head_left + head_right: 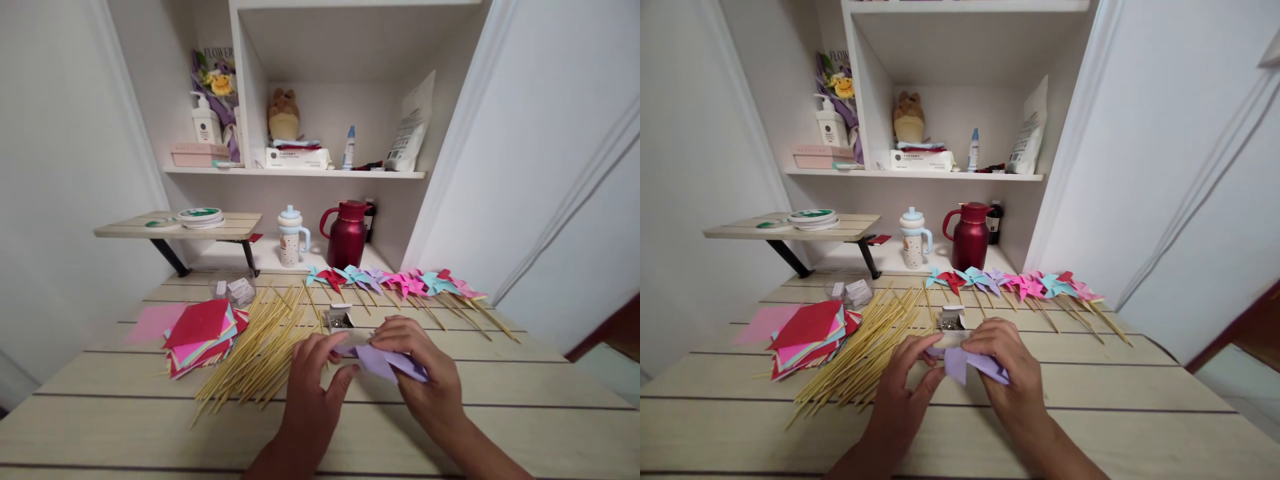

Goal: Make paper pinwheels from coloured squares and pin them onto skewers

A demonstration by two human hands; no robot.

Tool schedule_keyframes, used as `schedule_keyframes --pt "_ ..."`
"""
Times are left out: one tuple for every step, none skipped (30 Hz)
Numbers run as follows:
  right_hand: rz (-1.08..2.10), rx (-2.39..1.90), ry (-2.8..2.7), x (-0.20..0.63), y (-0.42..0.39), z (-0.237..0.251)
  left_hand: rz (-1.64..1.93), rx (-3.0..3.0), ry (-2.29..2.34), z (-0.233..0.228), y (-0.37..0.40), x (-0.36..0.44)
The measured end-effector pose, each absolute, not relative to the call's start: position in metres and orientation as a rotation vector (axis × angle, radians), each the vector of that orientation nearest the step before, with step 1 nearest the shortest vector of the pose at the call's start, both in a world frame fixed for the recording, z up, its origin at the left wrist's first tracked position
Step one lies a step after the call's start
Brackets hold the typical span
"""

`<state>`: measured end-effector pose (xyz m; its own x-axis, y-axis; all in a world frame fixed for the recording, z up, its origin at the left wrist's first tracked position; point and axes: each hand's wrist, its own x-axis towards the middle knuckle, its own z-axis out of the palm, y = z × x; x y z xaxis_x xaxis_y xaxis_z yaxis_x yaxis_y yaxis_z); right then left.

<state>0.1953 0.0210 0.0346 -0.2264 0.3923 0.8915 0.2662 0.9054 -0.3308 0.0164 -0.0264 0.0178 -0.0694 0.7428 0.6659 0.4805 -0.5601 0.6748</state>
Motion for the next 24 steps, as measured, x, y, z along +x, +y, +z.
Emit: schedule_keyframes --pt "0.142 -0.509 -1.804 0.198 0.023 0.035 1.665 1.896 1.298 0.021 -0.027 0.013" --pt "0.153 -0.529 -1.772 0.201 0.024 0.035 1.669 1.810 1.278 0.025 -0.027 0.009" --pt "0.162 -0.549 -1.733 0.204 0.026 0.035 1.692 1.715 1.287 0.029 -0.026 0.004" --pt "0.172 -0.565 -1.697 0.206 0.027 0.035 1.742 1.603 1.323 0.034 -0.025 -0.001" --pt "0.184 -0.579 -1.664 0.208 0.029 0.035 1.818 1.484 1.397 0.039 -0.024 -0.008" --pt "0.198 -0.590 -1.642 0.210 0.030 0.035 1.893 1.393 1.477 0.043 -0.022 -0.015" --pt "0.214 -0.597 -1.628 0.211 0.031 0.035 1.958 1.311 1.554 0.048 -0.020 -0.022" --pt "0.229 -0.600 -1.619 0.212 0.031 0.035 2.007 1.249 1.610 0.051 -0.017 -0.029" --pt "0.246 -0.598 -1.618 0.211 0.031 0.036 2.014 1.220 1.637 0.054 -0.015 -0.035" --pt "0.264 -0.593 -1.622 0.211 0.031 0.036 1.973 1.219 1.647 0.056 -0.012 -0.041" --pt "0.281 -0.586 -1.631 0.210 0.030 0.037 1.900 1.235 1.659 0.058 -0.011 -0.045" --pt "0.297 -0.575 -1.645 0.209 0.029 0.037 1.822 1.268 1.662 0.059 -0.010 -0.050" --pt "0.313 -0.559 -1.662 0.208 0.028 0.038 1.760 1.305 1.671 0.061 -0.010 -0.054" --pt "0.326 -0.539 -1.680 0.207 0.027 0.039 1.712 1.346 1.696 0.063 -0.011 -0.059" --pt "0.338 -0.518 -1.696 0.206 0.025 0.040 1.680 1.389 1.735 0.066 -0.013 -0.065" --pt "0.351 -0.497 -1.708 0.205 0.024 0.041 1.666 1.446 1.794 0.069 -0.015 -0.072" --pt "0.366 -0.477 -1.719 0.204 0.023 0.042 1.637 1.525 1.874 0.072 -0.017 -0.081" --pt "0.380 -0.461 -1.726 0.203 0.022 0.042 1.629 1.591 1.952 0.075 -0.019 -0.090" --pt "0.391 -0.452 -1.733 0.202 0.021 0.042 1.598 1.668 2.008 0.078 -0.022 -0.099" --pt "0.399 -0.446 -1.740 0.201 0.020 0.042 1.545 1.749 2.062 0.080 -0.023 -0.108" --pt "0.406 -0.443 -1.746 0.201 0.020 0.041 1.472 1.828 2.128 0.081 -0.025 -0.116" --pt "0.413 -0.443 -1.751 0.201 0.020 0.040 1.367 1.918 2.203 0.081 -0.026 -0.124" --pt "0.419 -0.445 -1.757 0.200 0.021 0.039 1.227 2.024 2.282 0.080 -0.027 -0.129" --pt "0.426 -0.447 -1.762 0.200 0.021 0.038 1.059 2.135 2.354 0.077 -0.028 -0.133"
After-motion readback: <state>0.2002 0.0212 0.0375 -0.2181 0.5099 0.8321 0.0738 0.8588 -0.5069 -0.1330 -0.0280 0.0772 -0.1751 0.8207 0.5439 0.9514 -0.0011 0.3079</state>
